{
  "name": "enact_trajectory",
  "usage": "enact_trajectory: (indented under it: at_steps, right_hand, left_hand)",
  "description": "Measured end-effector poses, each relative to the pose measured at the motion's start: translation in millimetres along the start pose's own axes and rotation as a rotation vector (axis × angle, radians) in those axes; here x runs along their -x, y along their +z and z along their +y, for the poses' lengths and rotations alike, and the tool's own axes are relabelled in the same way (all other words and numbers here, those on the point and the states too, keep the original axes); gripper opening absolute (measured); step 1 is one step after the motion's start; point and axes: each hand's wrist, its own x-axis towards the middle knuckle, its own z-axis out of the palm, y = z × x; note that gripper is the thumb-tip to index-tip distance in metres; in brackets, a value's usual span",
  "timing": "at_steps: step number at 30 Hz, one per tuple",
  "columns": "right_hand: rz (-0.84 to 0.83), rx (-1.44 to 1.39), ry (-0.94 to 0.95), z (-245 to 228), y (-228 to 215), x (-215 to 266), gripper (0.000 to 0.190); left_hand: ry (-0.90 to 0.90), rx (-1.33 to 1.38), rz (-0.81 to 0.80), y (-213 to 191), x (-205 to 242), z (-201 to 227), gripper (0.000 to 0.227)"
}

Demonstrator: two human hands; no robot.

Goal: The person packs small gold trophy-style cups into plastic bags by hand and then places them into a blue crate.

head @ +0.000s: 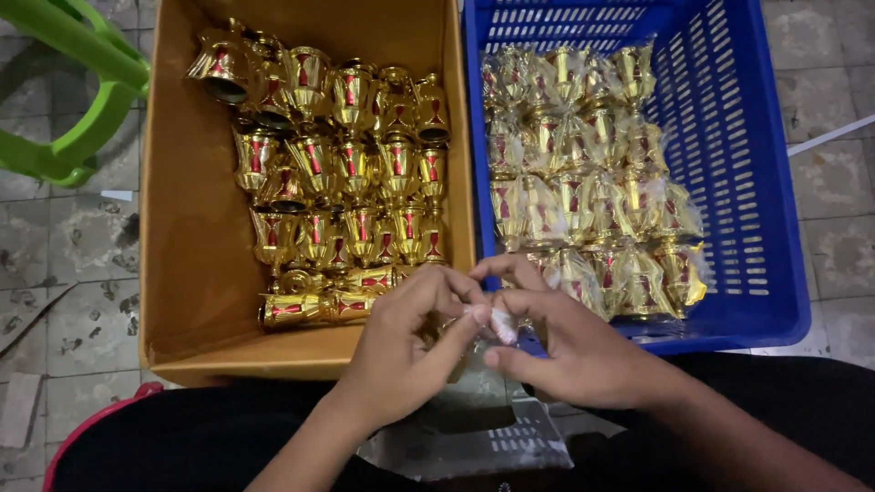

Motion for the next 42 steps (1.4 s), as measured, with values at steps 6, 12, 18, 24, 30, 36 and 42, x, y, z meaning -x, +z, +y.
enact_trajectory:
  at_steps: [6, 12, 18, 24, 30, 36, 42]
  right_hand:
    - [0.412, 0.664, -0.504, 39.6, 6.4, -7.3, 0.032]
    - [0.615, 0.915, -0.864, 54.2, -3.4, -7.9, 0.039]
    - [0.556, 0.498, -0.707, 37.3, 7.3, -10.4, 0.043]
    - [0.090, 0.164, -0.291, 14.6, 8.8, -5.9, 0.064]
    - [0.137, -0.052, -0.108, 4.3, 12.6, -1.1, 0.058]
    - [0.495, -0.674, 0.288, 40.6, -20.6, -26.2, 0.086]
    - [0.782, -0.220, 0.744, 57.6, -64.5, -72.9, 0.079]
  left_hand:
    - [-0.334, 0.143, -0.015, -1.6, -2.3, -26.4, 0.021]
    - [-0.447, 0.672, 0.159, -15.8, -14.3, -41.7, 0.015]
    - [-0.370, 0.283, 0.362, -10.3, -14.4, -16.5, 0.020]
    - [-0.527, 0.088, 0.373, -0.2, -11.1, -42.9, 0.019]
    - [-0.993, 0.516, 0.385, 19.3, -17.4, -27.3, 0.012]
    - [-0.640, -0.075, -0.044, 35.5, -13.1, -31.1, 0.032]
    - [-0.029, -0.655, -0.236, 57.5, 5.9, -73.7, 0.053]
